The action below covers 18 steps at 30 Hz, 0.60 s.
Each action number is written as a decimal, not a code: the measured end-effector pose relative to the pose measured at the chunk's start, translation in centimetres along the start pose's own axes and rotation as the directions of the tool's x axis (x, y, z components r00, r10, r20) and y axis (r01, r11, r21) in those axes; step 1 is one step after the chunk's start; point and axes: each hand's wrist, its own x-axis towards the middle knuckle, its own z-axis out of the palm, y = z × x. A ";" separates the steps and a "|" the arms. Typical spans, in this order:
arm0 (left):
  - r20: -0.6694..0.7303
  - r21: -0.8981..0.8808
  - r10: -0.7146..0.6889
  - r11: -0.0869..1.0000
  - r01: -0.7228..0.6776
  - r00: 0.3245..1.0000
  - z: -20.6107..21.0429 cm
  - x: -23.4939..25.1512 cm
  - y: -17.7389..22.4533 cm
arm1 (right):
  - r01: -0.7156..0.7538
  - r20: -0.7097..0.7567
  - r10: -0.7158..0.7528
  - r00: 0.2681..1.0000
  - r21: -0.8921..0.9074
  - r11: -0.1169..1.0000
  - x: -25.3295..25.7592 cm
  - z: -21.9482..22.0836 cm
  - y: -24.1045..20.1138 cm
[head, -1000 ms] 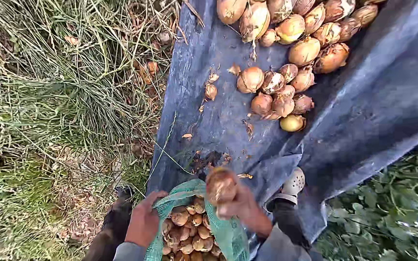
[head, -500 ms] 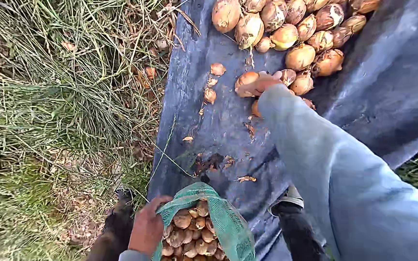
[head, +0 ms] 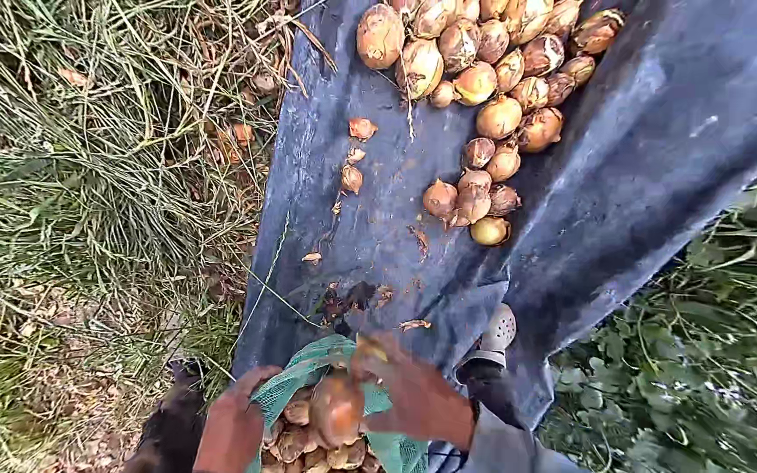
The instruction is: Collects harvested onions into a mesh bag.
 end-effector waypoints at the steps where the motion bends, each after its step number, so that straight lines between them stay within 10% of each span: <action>1: 0.011 -0.004 0.000 1.000 0.000 1.000 -0.1 -0.1 0.2 | -0.010 0.075 0.009 0.997 0.010 1.000 -0.3 0.0 0.7; 6: 0.018 0.001 -0.015 1.000 0.015 1.000 0.1 0.0 0.4 | -0.372 -0.543 0.295 0.786 -0.036 0.927 8.2 -13.0 9.8; 15: 0.009 0.065 -0.086 0.994 0.085 0.996 1.4 0.4 0.3 | -0.651 -0.489 0.528 0.694 -0.115 0.750 21.1 -18.9 14.4; 18: -0.002 0.070 -0.122 0.990 0.122 0.993 0.6 0.4 0.6 | -0.757 -0.536 0.767 0.351 0.320 0.570 20.9 -18.5 10.3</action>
